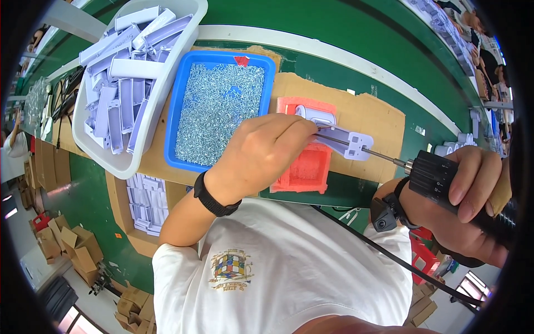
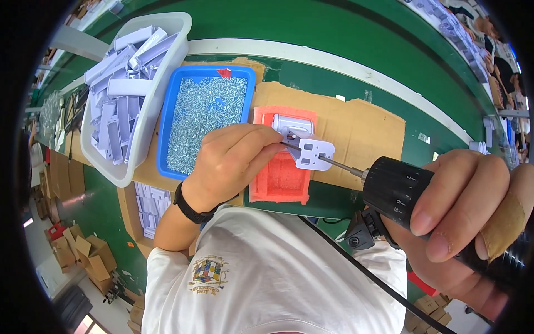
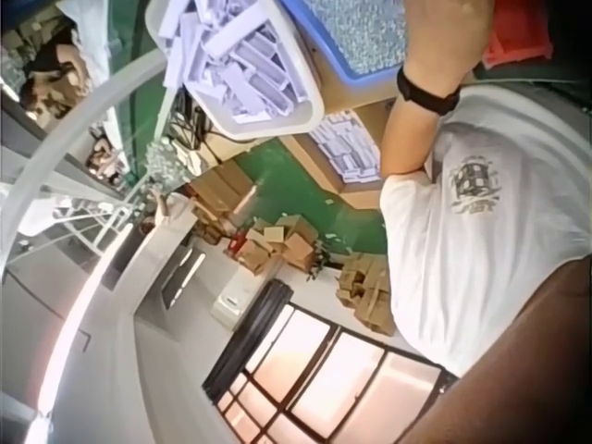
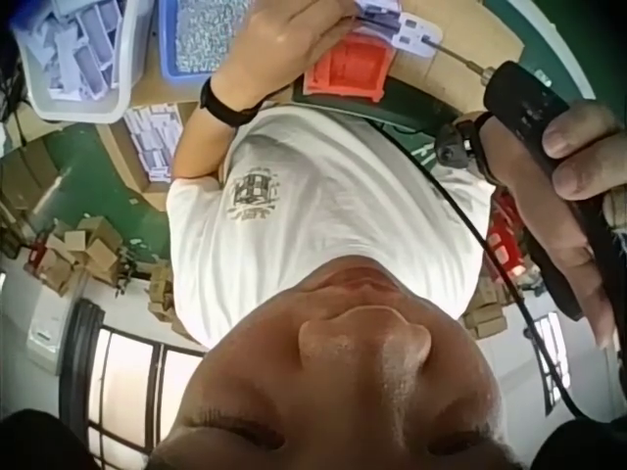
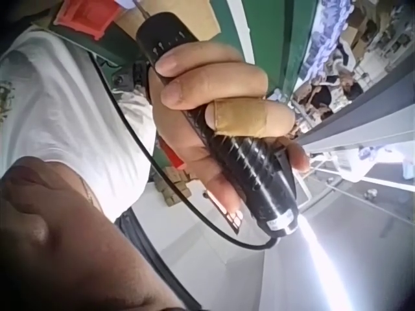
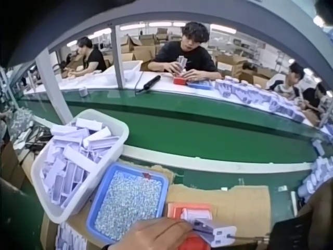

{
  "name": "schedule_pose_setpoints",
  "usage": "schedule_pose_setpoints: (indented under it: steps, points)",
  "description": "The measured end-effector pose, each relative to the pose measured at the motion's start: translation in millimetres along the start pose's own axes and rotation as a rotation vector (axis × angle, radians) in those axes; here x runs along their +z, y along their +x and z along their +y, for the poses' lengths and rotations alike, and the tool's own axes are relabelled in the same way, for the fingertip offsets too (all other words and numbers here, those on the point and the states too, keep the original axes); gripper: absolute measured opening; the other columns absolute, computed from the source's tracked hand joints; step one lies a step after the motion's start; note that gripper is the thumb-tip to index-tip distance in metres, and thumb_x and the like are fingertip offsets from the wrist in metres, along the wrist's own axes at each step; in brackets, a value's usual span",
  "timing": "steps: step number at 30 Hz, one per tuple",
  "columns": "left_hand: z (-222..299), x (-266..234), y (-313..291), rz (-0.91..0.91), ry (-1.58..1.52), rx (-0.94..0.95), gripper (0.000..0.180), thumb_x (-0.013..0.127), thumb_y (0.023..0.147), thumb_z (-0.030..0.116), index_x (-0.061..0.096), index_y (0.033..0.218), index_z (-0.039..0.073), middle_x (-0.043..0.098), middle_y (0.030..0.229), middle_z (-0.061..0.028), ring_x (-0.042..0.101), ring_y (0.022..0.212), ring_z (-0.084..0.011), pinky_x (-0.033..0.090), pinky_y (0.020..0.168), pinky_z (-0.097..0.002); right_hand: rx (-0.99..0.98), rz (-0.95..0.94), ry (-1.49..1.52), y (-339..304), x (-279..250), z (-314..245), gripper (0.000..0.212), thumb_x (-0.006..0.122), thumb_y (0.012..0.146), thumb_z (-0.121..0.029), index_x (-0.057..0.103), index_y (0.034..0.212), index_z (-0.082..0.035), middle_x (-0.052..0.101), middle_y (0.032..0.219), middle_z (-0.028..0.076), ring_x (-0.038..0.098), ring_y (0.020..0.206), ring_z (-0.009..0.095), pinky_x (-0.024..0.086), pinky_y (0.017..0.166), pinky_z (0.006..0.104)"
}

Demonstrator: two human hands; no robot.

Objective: Assembling the plastic housing and internal components of a handheld fan using an electric screwdriver.

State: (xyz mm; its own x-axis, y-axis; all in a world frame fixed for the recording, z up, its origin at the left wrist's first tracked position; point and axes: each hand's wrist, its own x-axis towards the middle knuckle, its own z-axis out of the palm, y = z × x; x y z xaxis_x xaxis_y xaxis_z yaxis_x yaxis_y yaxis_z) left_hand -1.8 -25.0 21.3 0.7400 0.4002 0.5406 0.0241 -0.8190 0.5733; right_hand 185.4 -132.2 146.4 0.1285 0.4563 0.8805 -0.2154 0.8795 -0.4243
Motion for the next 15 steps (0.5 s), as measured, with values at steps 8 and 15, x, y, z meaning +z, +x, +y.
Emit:
schedule_pose_setpoints:
  steps: [8,15]
  points:
    - [0.3,0.4,-0.4,-0.014,0.053,0.076,0.024,0.077,0.076,0.001,0.067,0.098,0.0,0.069,0.083,-0.0117,0.07,0.074,-0.0289,0.057,0.063,-0.0362,0.32,0.227,-0.14,-18.4,-10.2,-26.7,0.048,0.079,0.077,-0.054,0.059,0.087,-0.012,0.059,0.079,0.001,0.058,0.066,0.01,0.047,0.06,0.0225]
    - [7.9,-12.2,7.9,-0.121,0.06,0.13,0.032,0.072,0.077,-0.001,0.064,0.108,-0.002,0.067,0.083,-0.0125,0.068,0.075,-0.03,0.056,0.064,-0.0376,0.305,0.154,-0.171,-21.0,-12.4,-33.0,0.056,0.082,0.073,-0.058,0.051,0.081,-0.013,0.057,0.065,0.002,0.054,0.061,0.013,0.048,0.06,0.0198]
